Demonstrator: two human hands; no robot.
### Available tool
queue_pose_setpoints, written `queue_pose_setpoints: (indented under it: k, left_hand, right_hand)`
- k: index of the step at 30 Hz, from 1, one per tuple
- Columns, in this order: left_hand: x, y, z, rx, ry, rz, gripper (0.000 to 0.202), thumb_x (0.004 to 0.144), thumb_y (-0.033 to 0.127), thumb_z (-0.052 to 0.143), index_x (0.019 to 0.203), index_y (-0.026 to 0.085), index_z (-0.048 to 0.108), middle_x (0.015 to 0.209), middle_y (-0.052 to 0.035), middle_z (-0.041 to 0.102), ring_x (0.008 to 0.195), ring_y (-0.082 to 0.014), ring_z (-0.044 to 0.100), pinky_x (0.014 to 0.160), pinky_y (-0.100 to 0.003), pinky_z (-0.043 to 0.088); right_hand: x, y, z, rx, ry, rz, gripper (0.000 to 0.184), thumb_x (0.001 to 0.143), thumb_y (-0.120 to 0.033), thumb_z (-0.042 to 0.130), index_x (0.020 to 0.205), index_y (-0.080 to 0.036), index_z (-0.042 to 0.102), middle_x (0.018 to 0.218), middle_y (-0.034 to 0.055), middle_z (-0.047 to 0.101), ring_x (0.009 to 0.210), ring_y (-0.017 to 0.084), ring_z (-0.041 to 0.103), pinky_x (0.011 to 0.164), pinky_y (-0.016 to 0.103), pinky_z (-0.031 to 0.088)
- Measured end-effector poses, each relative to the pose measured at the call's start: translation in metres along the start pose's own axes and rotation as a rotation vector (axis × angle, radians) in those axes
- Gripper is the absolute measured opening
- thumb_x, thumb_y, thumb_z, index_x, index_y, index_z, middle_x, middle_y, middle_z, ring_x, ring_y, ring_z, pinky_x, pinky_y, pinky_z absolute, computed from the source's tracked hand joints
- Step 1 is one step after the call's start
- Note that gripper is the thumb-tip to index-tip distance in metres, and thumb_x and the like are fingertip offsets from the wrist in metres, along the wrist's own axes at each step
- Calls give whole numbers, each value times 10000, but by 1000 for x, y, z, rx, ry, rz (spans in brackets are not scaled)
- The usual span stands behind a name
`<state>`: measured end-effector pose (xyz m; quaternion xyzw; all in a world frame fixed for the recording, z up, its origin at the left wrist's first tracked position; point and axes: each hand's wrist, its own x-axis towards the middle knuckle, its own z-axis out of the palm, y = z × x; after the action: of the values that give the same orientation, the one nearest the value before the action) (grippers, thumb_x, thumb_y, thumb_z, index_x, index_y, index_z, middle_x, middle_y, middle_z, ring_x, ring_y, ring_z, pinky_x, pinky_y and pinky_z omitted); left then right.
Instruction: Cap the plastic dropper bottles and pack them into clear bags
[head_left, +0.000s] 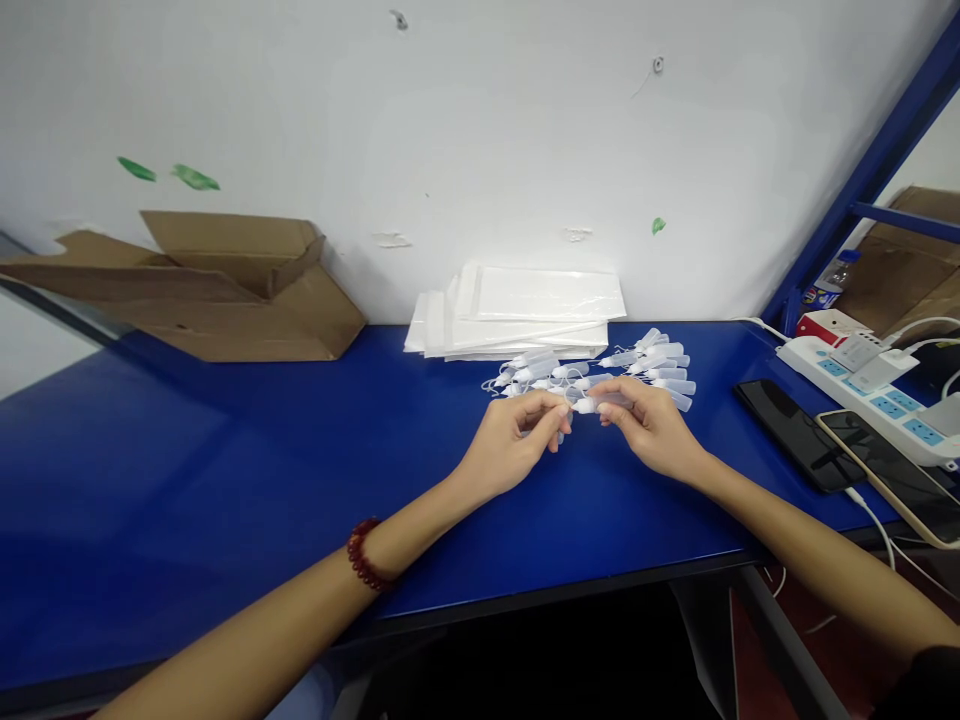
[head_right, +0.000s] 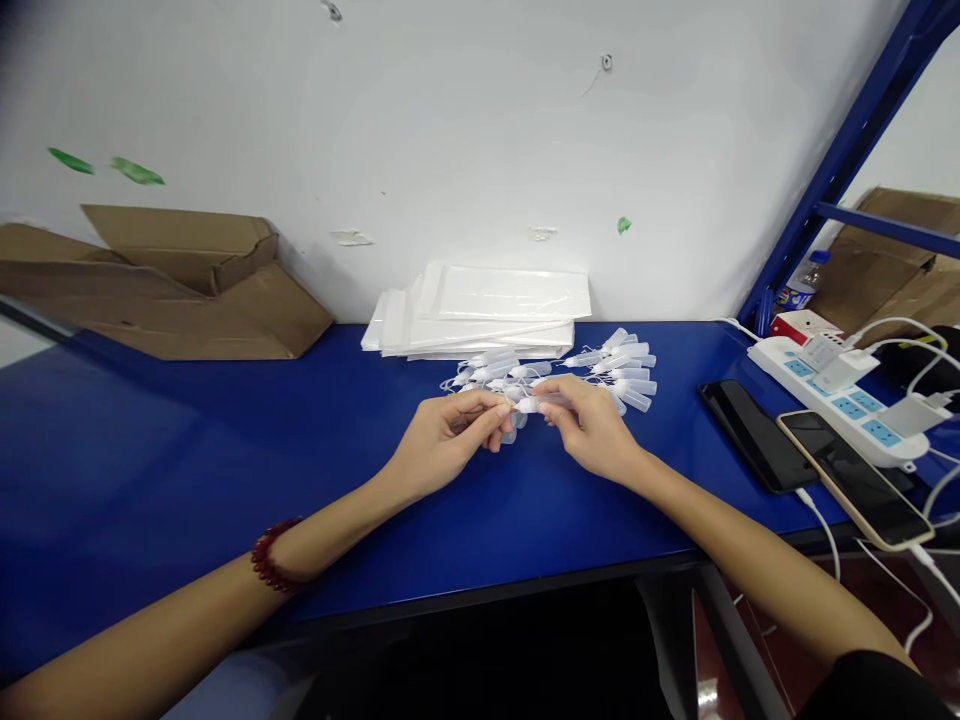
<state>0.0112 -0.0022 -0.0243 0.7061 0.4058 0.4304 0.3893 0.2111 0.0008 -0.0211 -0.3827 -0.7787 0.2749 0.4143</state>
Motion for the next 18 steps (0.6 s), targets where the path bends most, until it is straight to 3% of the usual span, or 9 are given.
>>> queue_pose_setpoints:
  k: [8,18]
  left_hand:
    - [10,3,-10,-205,73,-53,262,811,366,600,791,132,715,654,-21,653,503,-121,568,504,-246,467]
    - [1,4,-2,141,-63,76,347,916,357,497,677,153,645,507,7,572,470,-111,531,506,-226,405]
  right_hand:
    - [7,-4,-8,102,13,61,180,889,-262,560,1023,-195,658,907,43,709,722,162,663,676,320,537]
    - [4,-2,-4,72,-16,54,186,894,-254,536,1020,-181,652,926,62,696,712,159,658,670,319,544]
